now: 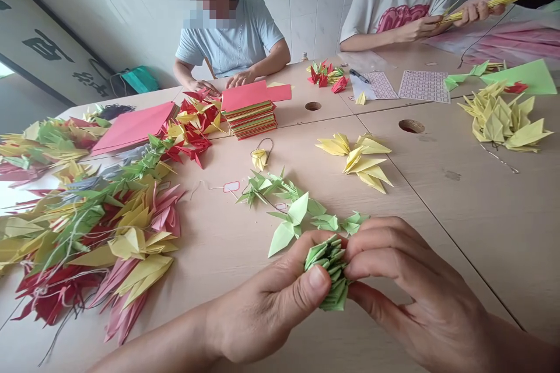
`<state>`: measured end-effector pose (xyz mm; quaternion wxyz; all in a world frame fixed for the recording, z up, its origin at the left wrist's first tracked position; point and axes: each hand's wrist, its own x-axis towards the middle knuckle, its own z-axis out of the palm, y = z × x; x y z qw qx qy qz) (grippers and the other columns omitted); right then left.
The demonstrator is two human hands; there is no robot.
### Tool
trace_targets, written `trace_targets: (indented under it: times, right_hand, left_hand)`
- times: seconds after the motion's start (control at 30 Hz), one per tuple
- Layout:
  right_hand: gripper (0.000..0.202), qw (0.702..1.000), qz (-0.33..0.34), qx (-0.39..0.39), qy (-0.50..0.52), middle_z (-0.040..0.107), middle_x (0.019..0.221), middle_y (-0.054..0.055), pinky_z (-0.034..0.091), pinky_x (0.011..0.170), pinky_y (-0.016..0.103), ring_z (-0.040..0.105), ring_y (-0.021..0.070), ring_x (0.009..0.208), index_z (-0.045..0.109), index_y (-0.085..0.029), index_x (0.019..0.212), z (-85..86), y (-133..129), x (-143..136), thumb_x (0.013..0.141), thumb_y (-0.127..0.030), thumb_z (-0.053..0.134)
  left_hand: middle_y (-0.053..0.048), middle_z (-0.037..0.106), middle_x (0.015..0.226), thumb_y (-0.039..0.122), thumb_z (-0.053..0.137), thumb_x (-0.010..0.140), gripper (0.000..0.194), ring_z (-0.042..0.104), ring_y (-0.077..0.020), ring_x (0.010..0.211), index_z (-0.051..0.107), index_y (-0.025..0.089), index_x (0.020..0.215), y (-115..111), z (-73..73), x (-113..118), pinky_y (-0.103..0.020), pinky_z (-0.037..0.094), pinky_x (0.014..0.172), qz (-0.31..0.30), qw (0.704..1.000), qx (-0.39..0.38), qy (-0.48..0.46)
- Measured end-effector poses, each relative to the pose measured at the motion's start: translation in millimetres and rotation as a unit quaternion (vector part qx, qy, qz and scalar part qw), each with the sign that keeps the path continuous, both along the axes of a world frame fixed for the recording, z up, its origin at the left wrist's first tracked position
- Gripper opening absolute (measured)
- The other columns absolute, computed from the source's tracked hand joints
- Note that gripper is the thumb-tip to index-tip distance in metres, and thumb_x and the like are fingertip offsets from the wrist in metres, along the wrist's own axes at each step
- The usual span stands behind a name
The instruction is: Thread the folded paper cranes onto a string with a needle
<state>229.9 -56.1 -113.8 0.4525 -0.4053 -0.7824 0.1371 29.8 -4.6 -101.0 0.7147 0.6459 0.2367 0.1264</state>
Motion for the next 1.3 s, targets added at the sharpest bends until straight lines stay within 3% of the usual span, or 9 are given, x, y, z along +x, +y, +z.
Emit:
trace_targets:
  times: [0.2, 0.33, 0.57, 0.73, 0.8, 0.9, 1.0, 1.17, 1.3]
  right_hand:
    - [0.02, 1.0, 0.029, -0.01, -0.002, 0.065, 0.083, 0.002, 0.05, 0.076, 0.028, 0.059, 0.0141, 0.083, 0.059, -0.018, 0.092, 1.8, 1, 0, 0.081, -0.001, 0.061]
    - [0.023, 0.999, 0.035, -0.022, 0.001, 0.063, 0.084, 0.001, 0.05, 0.078, 0.027, 0.058, 0.0141, 0.088, 0.056, -0.02, 0.093, -1.7, -1, 1, 0.08, 0.0, 0.06]
    - [0.049, 0.995, -0.026, -0.095, 0.007, 0.05, 0.119, 0.008, 0.051, 0.094, 0.029, 0.051, 0.019, 0.115, 0.044, -0.025, 0.13, -11.2, -7, 2, 0.084, -0.016, 0.061]
    - [0.038, 0.989, 0.02, -0.143, 0.024, 0.053, 0.119, 0.003, 0.053, 0.088, 0.021, 0.055, 0.0145, 0.111, 0.053, -0.029, 0.119, -7.3, -6, 2, 0.084, -0.016, 0.061]
    - [0.034, 0.991, 0.012, -0.134, 0.023, 0.056, 0.115, 0.003, 0.052, 0.092, 0.024, 0.054, 0.0156, 0.111, 0.055, -0.028, 0.112, -6.5, -5, 1, 0.082, -0.014, 0.062]
    - [0.027, 0.992, -0.007, -0.121, 0.041, 0.059, 0.107, 0.002, 0.05, 0.093, 0.025, 0.055, 0.016, 0.108, 0.055, -0.026, 0.104, -7.0, -3, 0, 0.081, -0.014, 0.061]
    - [0.023, 0.986, -0.044, -0.148, 0.061, 0.059, 0.105, 0.002, 0.052, 0.088, 0.023, 0.057, 0.0155, 0.104, 0.054, -0.027, 0.105, -8.7, -2, 0, 0.084, -0.02, 0.061]
    - [0.024, 0.962, -0.055, -0.264, 0.034, 0.058, 0.087, 0.001, 0.055, 0.064, 0.026, 0.06, 0.017, 0.08, 0.053, -0.026, 0.103, -7.9, -5, 3, 0.086, -0.042, 0.059]
    - [0.035, 0.951, -0.02, -0.305, 0.049, 0.056, 0.069, -0.002, 0.046, 0.046, 0.021, 0.053, 0.0131, 0.059, 0.058, -0.023, 0.09, -3.7, -4, 2, 0.084, -0.058, 0.058]
  left_hand:
    - [-0.003, 0.051, 0.11, 0.041, 0.042, 0.097, 0.035, 0.046, -0.0173, 0.109, 0.048, 0.025, 0.127, 4, -2.8, 3, -0.031, 0.037, 0.098, -0.011, 0.998, -0.026, -0.051]
    - [-0.003, 0.05, 0.101, 0.038, 0.062, 0.087, 0.046, 0.049, -0.0147, 0.089, 0.045, 0.02, 0.126, 0, -1.8, 4, -0.031, 0.041, 0.087, -0.007, 0.999, -0.028, -0.023]
    - [-0.004, 0.051, 0.095, 0.034, 0.068, 0.081, 0.048, 0.049, -0.0158, 0.082, 0.048, 0.02, 0.123, 2, -0.9, 4, -0.027, 0.044, 0.072, -0.041, 0.998, -0.037, -0.006]
    - [0.002, 0.044, 0.078, 0.023, 0.064, 0.081, 0.018, 0.04, -0.0105, 0.069, 0.05, 0.018, 0.092, 3, 1.5, 11, -0.022, 0.035, 0.061, -0.051, 0.993, -0.103, -0.002]
    - [0.001, 0.045, 0.081, 0.023, 0.062, 0.081, 0.021, 0.041, -0.0112, 0.071, 0.048, 0.018, 0.096, 1, 1.7, 12, -0.023, 0.035, 0.062, -0.026, 0.995, -0.095, 0.008]
    - [-0.003, 0.051, 0.093, 0.027, 0.059, 0.087, 0.033, 0.046, -0.015, 0.082, 0.043, 0.018, 0.115, -2, 0.0, 11, -0.028, 0.041, 0.074, 0.025, 0.999, 0.01, 0.04]
    - [-0.003, 0.053, 0.09, 0.033, 0.053, 0.092, 0.019, 0.046, -0.0151, 0.084, 0.052, 0.016, 0.103, -4, -2.6, 11, -0.028, 0.04, 0.079, 0.073, 0.992, 0.085, 0.052]
    - [0.0, 0.051, 0.075, 0.035, 0.048, 0.096, 0.023, 0.051, -0.0109, 0.071, 0.057, 0.015, 0.087, 0, -2.4, 13, -0.022, 0.043, 0.067, 0.072, 0.997, -0.03, 0.03]
    - [0.001, 0.052, 0.07, 0.041, 0.05, 0.094, 0.031, 0.052, -0.0106, 0.068, 0.059, 0.014, 0.081, 0, -1.4, 14, -0.022, 0.044, 0.064, 0.056, 0.996, -0.003, 0.067]
